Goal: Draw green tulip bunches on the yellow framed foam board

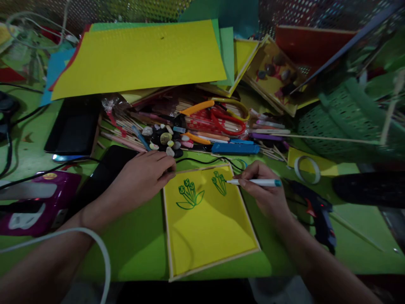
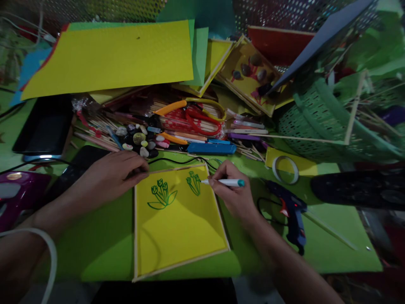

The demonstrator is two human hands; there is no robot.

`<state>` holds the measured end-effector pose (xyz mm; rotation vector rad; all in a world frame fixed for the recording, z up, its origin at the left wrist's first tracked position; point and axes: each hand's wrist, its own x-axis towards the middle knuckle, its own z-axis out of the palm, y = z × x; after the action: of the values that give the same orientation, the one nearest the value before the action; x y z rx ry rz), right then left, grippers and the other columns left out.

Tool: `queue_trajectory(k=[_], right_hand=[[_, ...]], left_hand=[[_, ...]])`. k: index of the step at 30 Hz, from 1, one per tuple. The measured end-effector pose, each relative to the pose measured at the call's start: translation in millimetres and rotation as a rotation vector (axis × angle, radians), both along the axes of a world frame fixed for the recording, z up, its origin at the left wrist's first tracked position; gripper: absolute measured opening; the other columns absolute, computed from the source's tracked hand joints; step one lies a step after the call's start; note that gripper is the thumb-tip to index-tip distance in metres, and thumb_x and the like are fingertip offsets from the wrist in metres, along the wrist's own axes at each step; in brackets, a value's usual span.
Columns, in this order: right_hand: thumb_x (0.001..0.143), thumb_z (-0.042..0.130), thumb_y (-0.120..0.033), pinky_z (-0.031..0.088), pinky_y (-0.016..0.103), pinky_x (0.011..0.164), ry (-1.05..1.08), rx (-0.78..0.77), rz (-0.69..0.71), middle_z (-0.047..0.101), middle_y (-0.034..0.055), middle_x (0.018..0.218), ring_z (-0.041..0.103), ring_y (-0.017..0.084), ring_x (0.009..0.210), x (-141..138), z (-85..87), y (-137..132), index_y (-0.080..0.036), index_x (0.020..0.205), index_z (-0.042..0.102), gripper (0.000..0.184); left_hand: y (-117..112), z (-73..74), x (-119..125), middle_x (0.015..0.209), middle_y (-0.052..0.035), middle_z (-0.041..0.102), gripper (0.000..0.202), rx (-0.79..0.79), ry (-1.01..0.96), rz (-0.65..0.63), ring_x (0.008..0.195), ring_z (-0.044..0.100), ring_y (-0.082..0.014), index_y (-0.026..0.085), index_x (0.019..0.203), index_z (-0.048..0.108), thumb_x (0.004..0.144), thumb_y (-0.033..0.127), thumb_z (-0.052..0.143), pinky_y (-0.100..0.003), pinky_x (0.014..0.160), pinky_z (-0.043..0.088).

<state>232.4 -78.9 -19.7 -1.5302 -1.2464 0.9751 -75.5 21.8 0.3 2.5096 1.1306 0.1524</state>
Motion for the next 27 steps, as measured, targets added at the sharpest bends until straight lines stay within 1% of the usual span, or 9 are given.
queue_trajectory(k=[6, 13, 19, 24, 27], right_hand=[[0.078, 0.076, -0.021, 0.054, 0.037, 0.077, 0.053, -0.004, 0.000, 0.060, -0.0016, 0.070, 0.066, 0.023, 0.078, -1.6, 3.5, 0.4, -0.024, 0.070, 0.063, 0.016], [0.078, 0.077, -0.021, 0.054, 0.037, 0.079, 0.059, -0.010, 0.037, 0.059, -0.0013, 0.070, 0.069, 0.026, 0.087, -0.7, 3.5, -2.3, -0.024, 0.071, 0.062, 0.016], [0.077, 0.076, -0.022, 0.055, 0.042, 0.088, 0.043, 0.011, 0.071, 0.054, -0.0022, 0.066, 0.062, 0.022, 0.076, -1.7, 4.9, -3.0, -0.024, 0.067, 0.061, 0.018], [0.075, 0.078, -0.024, 0.056, 0.044, 0.090, 0.031, -0.011, 0.080, 0.052, -0.0027, 0.062, 0.060, 0.022, 0.071, -3.3, 8.6, -1.8, -0.025, 0.065, 0.060, 0.021], [0.075, 0.077, -0.024, 0.056, 0.045, 0.090, 0.030, -0.004, 0.084, 0.051, -0.0031, 0.061, 0.059, 0.021, 0.069, -3.1, 7.2, -2.7, -0.025, 0.066, 0.059, 0.020]], left_hand=[[0.6, -2.3, -1.2, 0.096, -0.0055, 0.070, 0.021, 0.005, 0.010, -0.015, 0.091, 0.065, -0.0242, 0.022, 0.095, 0.066, 0.101, 0.034, 0.050, -0.037, 0.082, 0.044], [0.3, -3.3, -1.2, 0.095, -0.0050, 0.069, 0.018, 0.013, -0.008, -0.016, 0.090, 0.064, -0.0241, 0.022, 0.093, 0.066, 0.100, 0.032, 0.052, -0.038, 0.082, 0.044], [0.2, -3.3, -1.5, 0.094, -0.0051, 0.069, 0.017, 0.025, 0.007, -0.027, 0.090, 0.064, -0.0238, 0.022, 0.093, 0.065, 0.100, 0.031, 0.052, -0.037, 0.083, 0.044], [0.1, -2.5, -1.3, 0.095, -0.0047, 0.070, 0.017, 0.026, 0.003, -0.022, 0.092, 0.064, -0.0245, 0.022, 0.094, 0.066, 0.100, 0.031, 0.053, -0.038, 0.083, 0.044], [0.3, -2.8, -1.5, 0.095, -0.0048, 0.070, 0.017, 0.017, -0.006, -0.016, 0.091, 0.064, -0.0248, 0.022, 0.093, 0.066, 0.099, 0.032, 0.053, -0.037, 0.082, 0.043]])
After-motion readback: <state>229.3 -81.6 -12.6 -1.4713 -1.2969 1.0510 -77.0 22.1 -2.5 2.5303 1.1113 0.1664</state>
